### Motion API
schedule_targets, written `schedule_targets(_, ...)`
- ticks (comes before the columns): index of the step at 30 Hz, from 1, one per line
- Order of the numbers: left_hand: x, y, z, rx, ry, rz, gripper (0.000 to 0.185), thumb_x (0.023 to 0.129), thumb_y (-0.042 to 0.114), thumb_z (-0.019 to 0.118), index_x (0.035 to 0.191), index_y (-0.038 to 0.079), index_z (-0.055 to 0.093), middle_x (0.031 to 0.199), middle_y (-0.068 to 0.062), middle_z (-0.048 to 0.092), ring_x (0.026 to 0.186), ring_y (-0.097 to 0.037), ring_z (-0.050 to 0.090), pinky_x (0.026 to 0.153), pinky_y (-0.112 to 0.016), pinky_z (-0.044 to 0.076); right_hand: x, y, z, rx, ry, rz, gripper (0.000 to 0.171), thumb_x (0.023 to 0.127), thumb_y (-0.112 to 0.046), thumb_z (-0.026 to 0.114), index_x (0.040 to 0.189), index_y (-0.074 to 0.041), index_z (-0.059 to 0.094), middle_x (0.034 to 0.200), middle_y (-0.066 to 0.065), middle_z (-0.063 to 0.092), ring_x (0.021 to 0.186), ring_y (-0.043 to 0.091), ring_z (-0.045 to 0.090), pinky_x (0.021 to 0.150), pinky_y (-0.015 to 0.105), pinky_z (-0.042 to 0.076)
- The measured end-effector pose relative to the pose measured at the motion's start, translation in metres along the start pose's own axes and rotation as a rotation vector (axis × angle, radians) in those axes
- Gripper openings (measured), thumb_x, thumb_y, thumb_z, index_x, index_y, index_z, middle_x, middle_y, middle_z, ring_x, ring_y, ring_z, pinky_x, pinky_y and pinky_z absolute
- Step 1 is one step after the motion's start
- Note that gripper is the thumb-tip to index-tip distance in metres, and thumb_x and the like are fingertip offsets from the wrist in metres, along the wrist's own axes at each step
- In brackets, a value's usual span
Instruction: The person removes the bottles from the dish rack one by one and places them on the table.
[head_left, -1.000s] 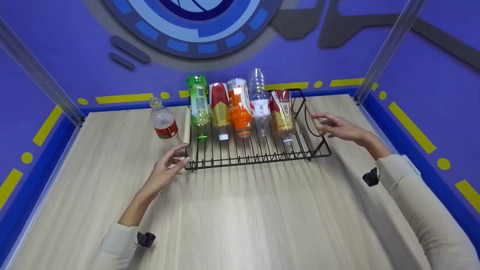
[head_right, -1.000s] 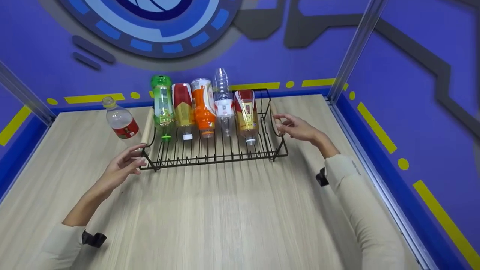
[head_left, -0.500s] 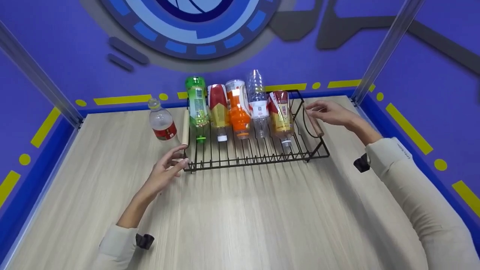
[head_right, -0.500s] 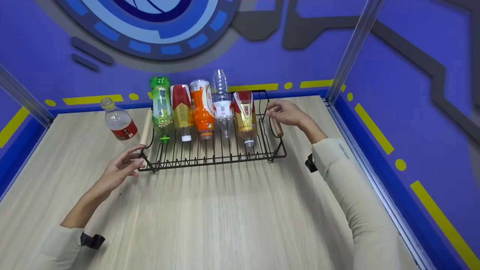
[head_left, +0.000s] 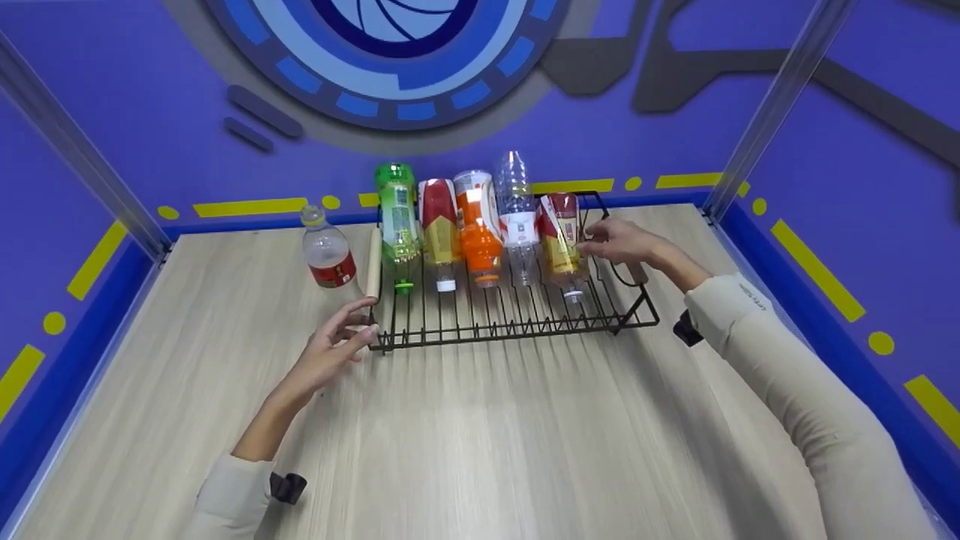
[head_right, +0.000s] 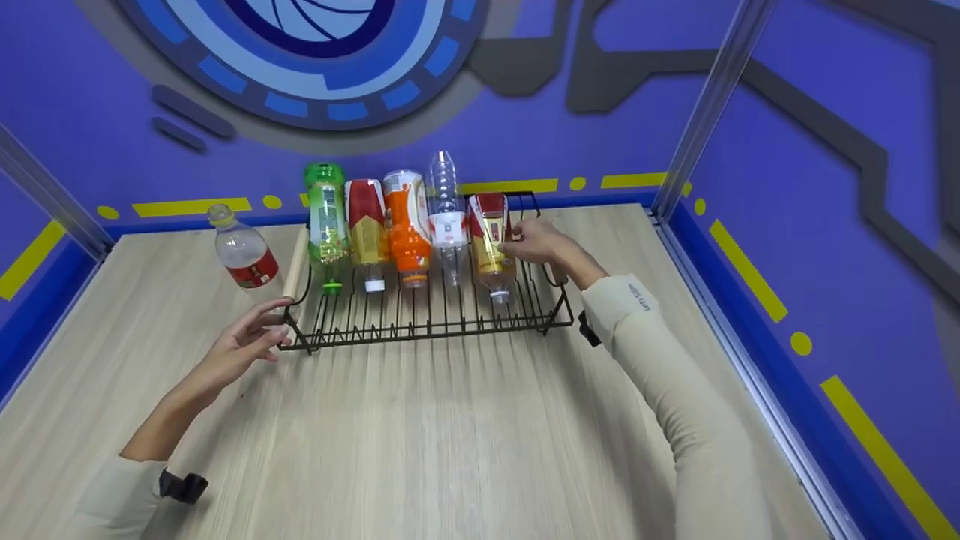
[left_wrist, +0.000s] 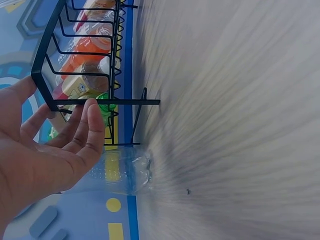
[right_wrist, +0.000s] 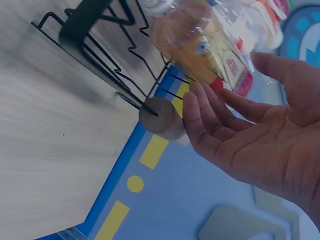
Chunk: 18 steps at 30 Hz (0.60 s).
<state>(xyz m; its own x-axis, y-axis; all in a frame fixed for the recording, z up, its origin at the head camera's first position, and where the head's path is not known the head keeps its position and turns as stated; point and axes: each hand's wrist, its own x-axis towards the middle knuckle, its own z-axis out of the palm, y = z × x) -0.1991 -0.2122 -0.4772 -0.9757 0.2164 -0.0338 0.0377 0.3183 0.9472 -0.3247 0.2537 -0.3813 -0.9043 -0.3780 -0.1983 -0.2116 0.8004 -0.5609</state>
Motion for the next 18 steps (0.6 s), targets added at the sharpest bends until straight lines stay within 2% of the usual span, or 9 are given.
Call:
schedule_targets(4,0.0,0.0,0.0,-0.002,0.0,-0.004,0.052,0.105,0.027,0.059,0.154,0.022,0.044,0.14,-0.017,0.055,0.116,-0.028,0.06,0.087,-0.036,0.053,0.008,0.0,0.006,-0.004,-0.045,0.04,0.058,0.105,-0.034,0.055,0.143,0.01,0.048,0.133,0.032,0.058,0.114,0.041,0.061,0.094,0.047,0.053)
schedule_targets(6,-0.001,0.0,0.0,0.002,-0.004,-0.01,0.053,0.105,0.028,0.059,0.155,0.022,0.043,0.139,-0.017,0.055,0.118,-0.03,0.059,0.086,-0.035,0.053,0.011,0.0,0.008,0.028,-0.078,0.078,0.072,0.105,-0.039,0.056,0.152,0.009,0.035,0.146,0.033,0.05,0.129,0.044,0.055,0.105,0.052,0.049)
schedule_targets(9,-0.001,0.0,0.0,0.009,-0.01,-0.018,0.054,0.105,0.03,0.059,0.155,0.022,0.042,0.139,-0.017,0.055,0.12,-0.035,0.059,0.087,-0.036,0.053,0.012,-0.002,0.011,0.073,-0.11,0.121,0.082,0.103,-0.043,0.059,0.156,0.009,0.025,0.15,0.034,0.043,0.136,0.046,0.047,0.111,0.056,0.043)
schedule_targets(11,0.0,0.0,0.0,0.012,-0.015,-0.022,0.054,0.105,0.031,0.059,0.155,0.022,0.042,0.14,-0.017,0.055,0.12,-0.036,0.058,0.087,-0.037,0.053,0.013,-0.002,0.014,0.087,-0.122,0.125,0.08,0.102,-0.04,0.062,0.154,0.009,0.026,0.148,0.034,0.045,0.134,0.046,0.049,0.109,0.055,0.045)
schedule_targets(13,0.0,0.001,-0.001,0.011,-0.014,-0.027,0.054,0.104,0.031,0.06,0.155,0.023,0.042,0.14,-0.017,0.055,0.12,-0.037,0.058,0.088,-0.039,0.053,0.014,-0.002,0.017,0.1,-0.139,0.129,0.076,0.101,-0.038,0.064,0.151,0.008,0.029,0.144,0.033,0.047,0.127,0.044,0.053,0.102,0.054,0.05)
schedule_targets(18,0.0,0.004,-0.002,0.026,-0.014,-0.027,0.054,0.104,0.03,0.059,0.155,0.022,0.042,0.14,-0.018,0.056,0.119,-0.033,0.06,0.087,-0.037,0.052,0.017,-0.004,0.023,0.12,-0.177,0.188,0.082,0.097,-0.042,0.067,0.151,0.003,0.026,0.144,0.03,0.046,0.122,0.041,0.056,0.091,0.05,0.057)
